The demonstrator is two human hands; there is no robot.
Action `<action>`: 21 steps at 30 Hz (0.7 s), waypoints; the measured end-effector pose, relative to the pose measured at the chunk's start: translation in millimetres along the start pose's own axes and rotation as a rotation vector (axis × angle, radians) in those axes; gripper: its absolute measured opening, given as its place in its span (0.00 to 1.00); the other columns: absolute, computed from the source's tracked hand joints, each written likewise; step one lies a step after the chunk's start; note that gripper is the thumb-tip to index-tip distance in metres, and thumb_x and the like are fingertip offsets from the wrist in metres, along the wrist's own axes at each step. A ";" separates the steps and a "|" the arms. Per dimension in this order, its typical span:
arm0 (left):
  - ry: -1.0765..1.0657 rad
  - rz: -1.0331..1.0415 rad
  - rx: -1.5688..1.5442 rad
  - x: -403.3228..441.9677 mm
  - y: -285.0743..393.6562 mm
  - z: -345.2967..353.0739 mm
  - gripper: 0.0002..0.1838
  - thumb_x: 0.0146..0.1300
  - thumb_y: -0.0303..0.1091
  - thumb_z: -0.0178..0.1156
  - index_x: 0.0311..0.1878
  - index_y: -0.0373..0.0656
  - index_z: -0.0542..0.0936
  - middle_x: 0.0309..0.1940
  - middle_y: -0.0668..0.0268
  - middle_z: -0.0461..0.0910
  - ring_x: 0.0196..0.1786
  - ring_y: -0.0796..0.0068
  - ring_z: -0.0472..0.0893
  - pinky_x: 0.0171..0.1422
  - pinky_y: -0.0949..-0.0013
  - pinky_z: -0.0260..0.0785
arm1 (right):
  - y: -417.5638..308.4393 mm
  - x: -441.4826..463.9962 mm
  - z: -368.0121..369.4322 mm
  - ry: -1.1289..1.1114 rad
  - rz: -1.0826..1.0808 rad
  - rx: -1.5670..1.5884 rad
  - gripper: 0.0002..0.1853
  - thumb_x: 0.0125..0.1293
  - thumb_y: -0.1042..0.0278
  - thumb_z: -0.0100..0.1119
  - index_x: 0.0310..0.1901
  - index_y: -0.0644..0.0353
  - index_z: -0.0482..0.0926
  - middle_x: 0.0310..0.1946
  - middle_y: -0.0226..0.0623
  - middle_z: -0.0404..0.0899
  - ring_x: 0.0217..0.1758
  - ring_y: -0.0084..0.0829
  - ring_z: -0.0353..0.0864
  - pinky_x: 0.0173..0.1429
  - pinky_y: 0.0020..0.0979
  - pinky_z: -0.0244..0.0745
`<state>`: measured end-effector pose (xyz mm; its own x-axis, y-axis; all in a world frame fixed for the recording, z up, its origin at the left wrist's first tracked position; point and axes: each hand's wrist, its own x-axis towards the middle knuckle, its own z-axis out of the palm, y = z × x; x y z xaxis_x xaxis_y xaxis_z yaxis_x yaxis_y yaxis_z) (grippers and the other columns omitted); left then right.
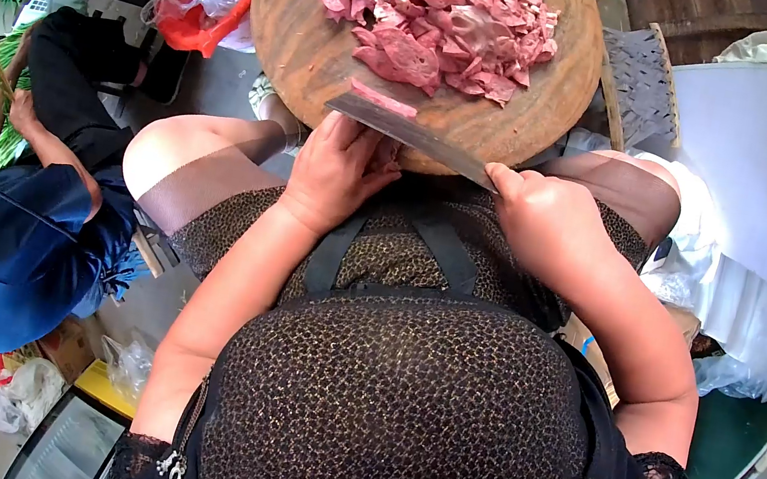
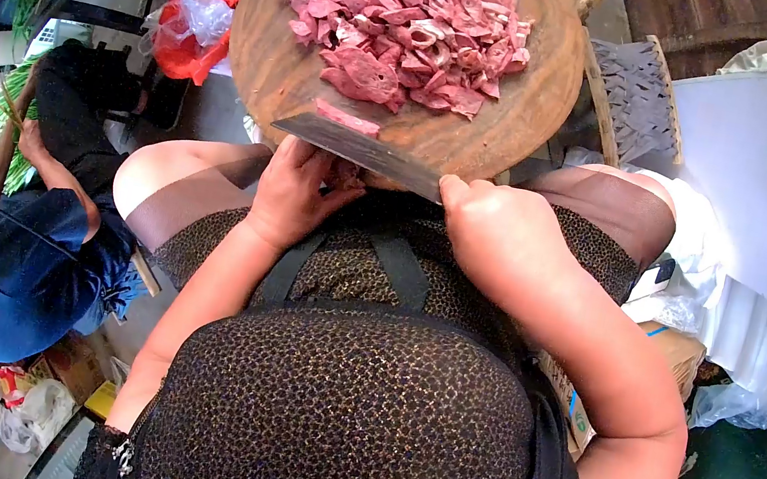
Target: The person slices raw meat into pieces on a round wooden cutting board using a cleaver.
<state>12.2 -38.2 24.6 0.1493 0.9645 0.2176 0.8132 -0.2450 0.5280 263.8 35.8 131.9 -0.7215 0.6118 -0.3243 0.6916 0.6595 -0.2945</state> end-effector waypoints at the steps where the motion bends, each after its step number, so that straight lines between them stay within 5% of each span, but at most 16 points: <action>1: -0.001 -0.002 -0.002 -0.4 -1.2 0.7 0.35 0.44 0.39 0.78 0.58 0.39 0.79 0.54 0.54 0.76 0.58 0.46 0.75 0.64 0.51 0.70 | -0.1 1.7 0.4 -0.003 0.000 0.000 0.06 0.64 0.73 0.51 0.37 0.64 0.76 0.28 0.48 0.83 0.32 0.50 0.86 0.36 0.46 0.83; 4: -0.004 0.010 0.000 0.0 -2.9 2.0 0.34 0.44 0.39 0.78 0.57 0.39 0.79 0.53 0.54 0.77 0.58 0.45 0.75 0.64 0.50 0.70 | -0.6 8.2 -0.6 -0.026 0.000 -0.027 0.10 0.65 0.73 0.52 0.46 0.63 0.79 0.25 0.46 0.82 0.30 0.46 0.85 0.32 0.44 0.80; 13: 0.000 -0.018 0.007 0.8 -2.9 1.0 0.34 0.42 0.37 0.77 0.57 0.41 0.81 0.52 0.55 0.77 0.59 0.46 0.75 0.66 0.51 0.71 | -8.2 36.3 -8.3 -0.130 -0.004 0.045 0.05 0.63 0.75 0.51 0.38 0.65 0.75 0.26 0.50 0.82 0.32 0.52 0.85 0.34 0.48 0.80; 21: 0.005 -0.004 -0.027 0.5 -5.8 3.4 0.37 0.43 0.36 0.76 0.60 0.41 0.78 0.55 0.54 0.77 0.60 0.45 0.75 0.70 0.51 0.67 | -17.9 64.5 -1.7 -0.047 -0.052 0.095 0.10 0.61 0.70 0.52 0.32 0.64 0.84 0.30 0.51 0.85 0.35 0.51 0.87 0.41 0.48 0.83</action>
<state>9.5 -36.0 18.9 0.1436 0.9649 0.2198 0.7980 -0.2442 0.5510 204.9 64.2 117.8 -0.7556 0.5553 -0.3474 0.6550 0.6439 -0.3954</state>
